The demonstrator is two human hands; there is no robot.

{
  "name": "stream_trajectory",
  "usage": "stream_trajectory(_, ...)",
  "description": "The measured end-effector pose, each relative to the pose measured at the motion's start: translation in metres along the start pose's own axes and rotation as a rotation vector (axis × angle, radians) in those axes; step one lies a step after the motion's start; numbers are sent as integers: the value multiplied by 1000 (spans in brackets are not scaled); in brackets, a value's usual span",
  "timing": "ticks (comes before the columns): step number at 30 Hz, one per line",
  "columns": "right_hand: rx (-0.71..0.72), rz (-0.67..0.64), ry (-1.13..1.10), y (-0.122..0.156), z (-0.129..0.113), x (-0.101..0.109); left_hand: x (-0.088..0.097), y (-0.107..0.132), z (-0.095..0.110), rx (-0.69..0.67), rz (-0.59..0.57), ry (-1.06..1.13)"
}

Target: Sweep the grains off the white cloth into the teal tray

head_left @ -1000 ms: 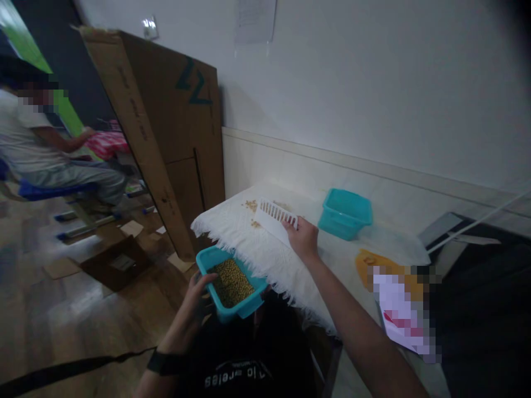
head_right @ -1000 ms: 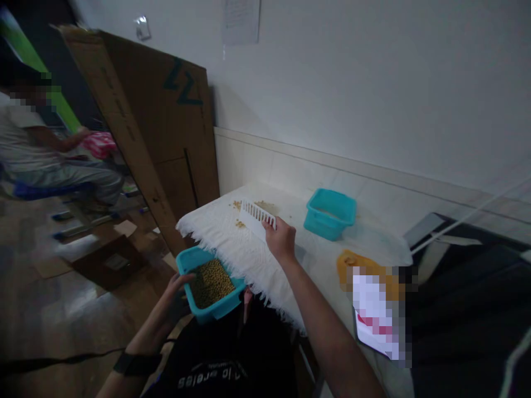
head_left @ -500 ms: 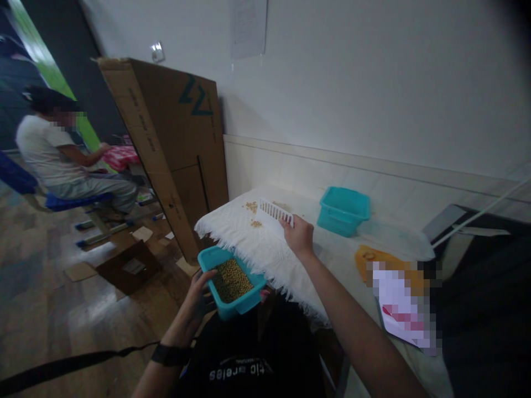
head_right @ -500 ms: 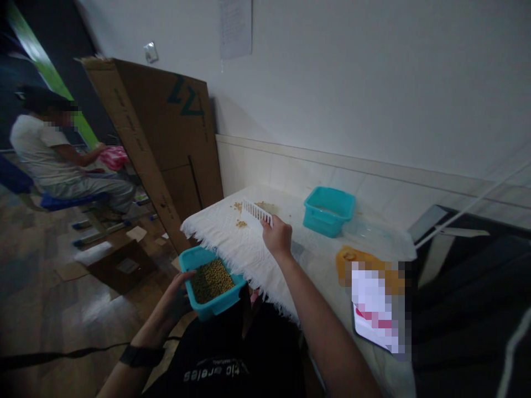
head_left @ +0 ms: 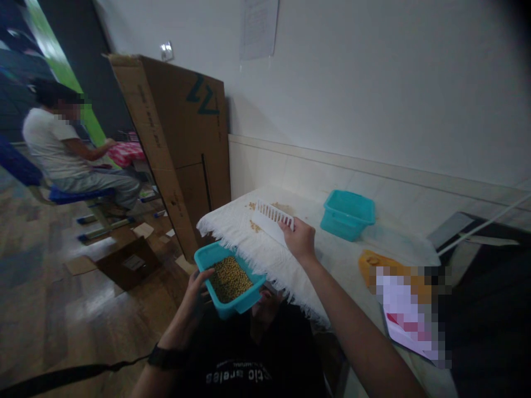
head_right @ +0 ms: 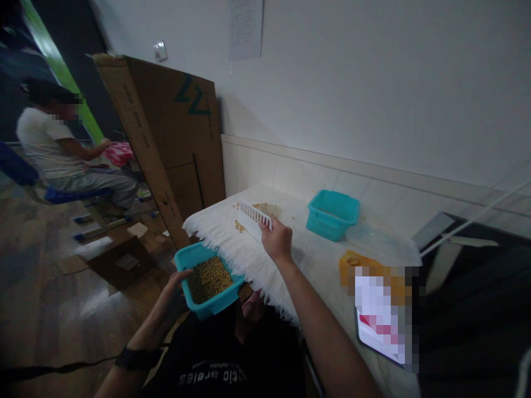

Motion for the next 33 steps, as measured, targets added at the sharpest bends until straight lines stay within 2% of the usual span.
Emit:
stream_trajectory(13,2,19,-88,4,-3,3,7,11,6,-37,58,-63)
stream_trajectory(18,-13,40,-126,4,-4,6,6,10,5,-41,26,-39)
stream_trajectory(26,-12,109,-66,-2,-11,27,6,8,7,-46,33,-68)
stream_trajectory(33,-8,104,-28,-12,-9,36,3,10,10,-66,16,-53)
Point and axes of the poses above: each hand's wrist, its own y-axis away from the middle knuckle, its own x-axis out of the back of the hand, z = x × y, the point moved 10 cm from there along -y, towards the middle knuckle, and after that the axes turned 12 degrees about z, right-handed, at the moved point
